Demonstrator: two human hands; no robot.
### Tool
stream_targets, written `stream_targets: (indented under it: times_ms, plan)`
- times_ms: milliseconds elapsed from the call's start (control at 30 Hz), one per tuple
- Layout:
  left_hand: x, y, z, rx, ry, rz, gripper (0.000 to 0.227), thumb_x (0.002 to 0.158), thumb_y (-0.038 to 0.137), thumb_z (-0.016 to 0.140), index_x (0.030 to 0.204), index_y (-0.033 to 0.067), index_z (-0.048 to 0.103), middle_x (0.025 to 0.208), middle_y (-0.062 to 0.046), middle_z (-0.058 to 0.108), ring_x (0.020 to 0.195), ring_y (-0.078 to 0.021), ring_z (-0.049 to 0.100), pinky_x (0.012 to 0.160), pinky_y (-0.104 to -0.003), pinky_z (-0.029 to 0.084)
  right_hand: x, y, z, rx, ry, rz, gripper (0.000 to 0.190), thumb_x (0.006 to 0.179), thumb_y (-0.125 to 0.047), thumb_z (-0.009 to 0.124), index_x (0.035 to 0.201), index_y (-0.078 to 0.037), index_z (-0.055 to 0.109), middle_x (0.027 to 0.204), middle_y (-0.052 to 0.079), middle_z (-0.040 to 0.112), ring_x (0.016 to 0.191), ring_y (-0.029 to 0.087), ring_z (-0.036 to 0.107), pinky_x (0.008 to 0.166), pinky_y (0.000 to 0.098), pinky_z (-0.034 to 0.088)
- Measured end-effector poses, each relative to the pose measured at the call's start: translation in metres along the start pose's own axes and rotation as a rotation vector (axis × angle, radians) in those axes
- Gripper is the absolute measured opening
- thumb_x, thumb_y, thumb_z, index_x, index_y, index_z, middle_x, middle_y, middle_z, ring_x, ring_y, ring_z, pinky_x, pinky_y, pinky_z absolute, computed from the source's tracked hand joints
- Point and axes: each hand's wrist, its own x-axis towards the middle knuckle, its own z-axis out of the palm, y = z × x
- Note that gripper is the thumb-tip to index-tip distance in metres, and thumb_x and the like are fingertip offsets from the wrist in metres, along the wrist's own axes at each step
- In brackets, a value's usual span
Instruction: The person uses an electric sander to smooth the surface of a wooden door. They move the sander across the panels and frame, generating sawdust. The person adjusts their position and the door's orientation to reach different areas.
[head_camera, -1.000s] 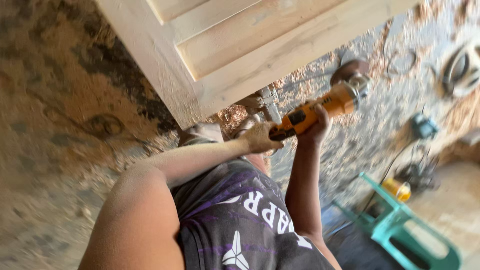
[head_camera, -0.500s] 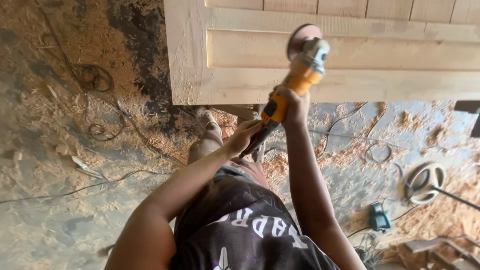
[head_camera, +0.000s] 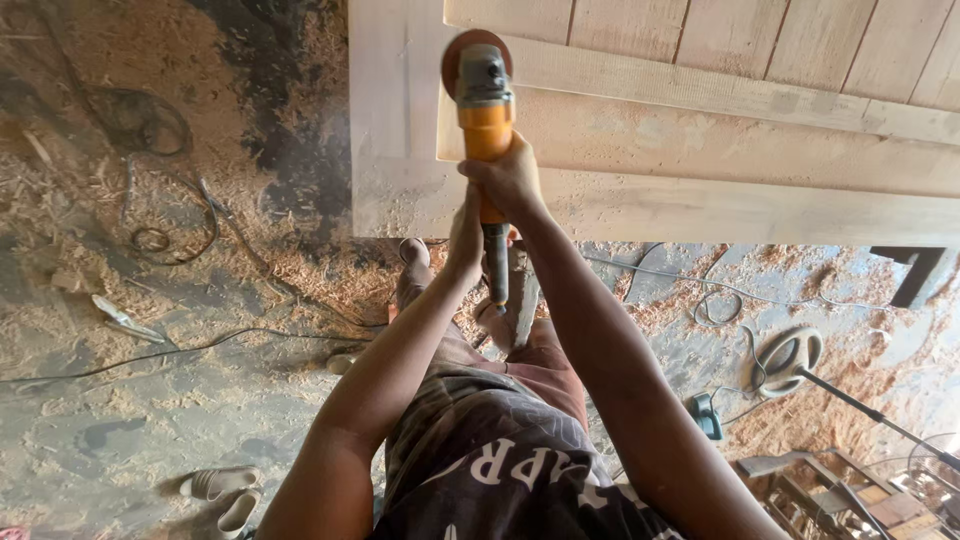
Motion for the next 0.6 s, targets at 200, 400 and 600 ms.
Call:
stream_targets:
  times_ms: [200,400,600]
  plan:
    - [0.026,0.015,0.012,-0.137,0.136,0.091,0.067,0.105,0.064,0.032,0.104,0.0014,0.057,0.071,-0.008,0.06,0.056,-0.0178,0.062,0.051,-0.035,0.054,0.037,0.001,0.01,-0.121,-0.004,-0.001,0.056,0.062,-0.024,0.087,0.108,-0.002,0.063,0.091,0.01,0.074,0.084,0.022,0.075,0.078,0.0355,0.061]
    - [0.037,0.007,0.052,-0.151,0.247,0.094,0.064,0.103,0.063,0.035,0.1,0.003,0.056,0.066,-0.007,0.057,0.051,-0.0179,0.057,0.045,-0.034,0.045,0.053,0.016,-0.022,-0.091,-0.041,-0.025,0.055,0.061,-0.024,0.087,0.106,0.0,0.066,0.089,0.011,0.075,0.083,0.022,0.074,0.076,0.0359,0.059]
    - [0.061,-0.066,0.108,-0.107,0.217,0.115,0.062,0.104,0.059,0.039,0.108,0.0019,0.062,0.069,-0.008,0.061,0.055,-0.0188,0.059,0.047,-0.036,0.046,0.045,0.06,-0.099,0.069,-0.071,0.05,0.046,0.067,-0.017,0.083,0.105,0.001,0.066,0.085,0.007,0.072,0.077,0.019,0.07,0.07,0.0343,0.058]
